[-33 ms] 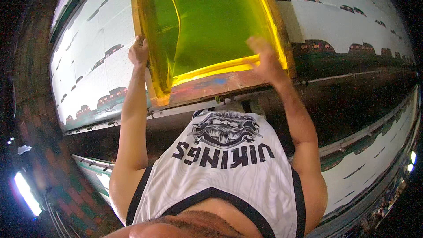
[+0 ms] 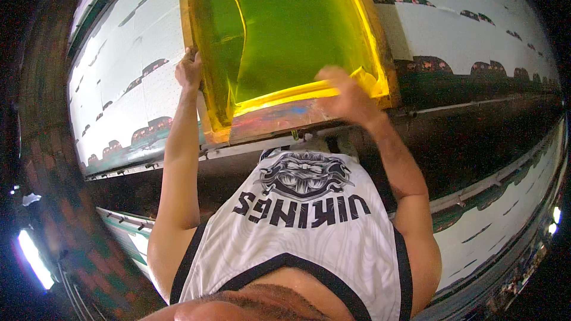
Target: The person holds a wooden screen printing frame with a green mesh and uses a squeegee to spread yellow ink across the surface. The person repeatedly pulls the squeegee from top to bottom, repositions the frame, and continues spreading the ink evenly.
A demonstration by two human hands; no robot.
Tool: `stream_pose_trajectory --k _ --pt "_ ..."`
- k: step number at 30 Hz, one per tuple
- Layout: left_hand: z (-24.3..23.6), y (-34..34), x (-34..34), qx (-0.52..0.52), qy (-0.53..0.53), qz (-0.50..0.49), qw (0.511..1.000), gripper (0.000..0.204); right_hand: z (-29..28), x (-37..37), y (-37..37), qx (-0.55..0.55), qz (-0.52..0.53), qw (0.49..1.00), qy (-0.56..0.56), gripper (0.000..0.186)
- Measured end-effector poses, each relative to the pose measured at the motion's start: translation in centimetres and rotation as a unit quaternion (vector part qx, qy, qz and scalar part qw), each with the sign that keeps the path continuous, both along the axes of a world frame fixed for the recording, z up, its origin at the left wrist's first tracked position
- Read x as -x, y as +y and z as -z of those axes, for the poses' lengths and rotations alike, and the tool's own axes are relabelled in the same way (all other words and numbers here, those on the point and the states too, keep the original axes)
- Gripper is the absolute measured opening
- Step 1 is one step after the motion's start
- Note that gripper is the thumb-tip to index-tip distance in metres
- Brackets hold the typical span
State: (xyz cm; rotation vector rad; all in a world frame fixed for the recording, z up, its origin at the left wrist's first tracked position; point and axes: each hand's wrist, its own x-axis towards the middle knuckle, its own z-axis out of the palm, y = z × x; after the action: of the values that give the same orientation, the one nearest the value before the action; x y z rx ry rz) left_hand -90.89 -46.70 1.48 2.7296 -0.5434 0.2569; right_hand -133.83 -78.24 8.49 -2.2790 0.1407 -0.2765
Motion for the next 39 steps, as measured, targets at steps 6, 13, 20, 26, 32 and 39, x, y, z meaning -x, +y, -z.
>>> stream_pose_trajectory --k 6,13,20,26,32,39 --pt "1.2 0.0 -0.2 0.003 -0.020 0.025 0.999 0.051 2.3 -0.8 7.5 0.194 -0.169 0.962 0.088 0.065" --pt "2.2 -1.4 -0.2 0.054 0.002 0.061 0.997 0.053 2.9 -2.9 9.7 0.303 0.008 0.952 0.046 0.036" --pt "3.2 -1.6 0.5 0.080 -0.016 0.056 0.995 0.050 3.8 -12.7 4.9 0.305 0.053 0.945 0.105 0.037" --pt "2.4 -2.3 0.5 0.069 -0.021 0.049 0.996 0.047 3.7 -30.4 -5.2 0.368 0.040 0.922 0.111 0.017" --pt "1.3 -2.6 1.2 0.064 -0.026 0.029 0.997 0.043 2.1 -43.7 -13.4 0.382 0.038 0.907 0.173 0.033" --pt "1.2 -3.0 2.3 0.042 -0.067 0.004 0.997 0.042 0.3 -47.2 -17.2 0.384 0.008 0.912 0.145 0.040"
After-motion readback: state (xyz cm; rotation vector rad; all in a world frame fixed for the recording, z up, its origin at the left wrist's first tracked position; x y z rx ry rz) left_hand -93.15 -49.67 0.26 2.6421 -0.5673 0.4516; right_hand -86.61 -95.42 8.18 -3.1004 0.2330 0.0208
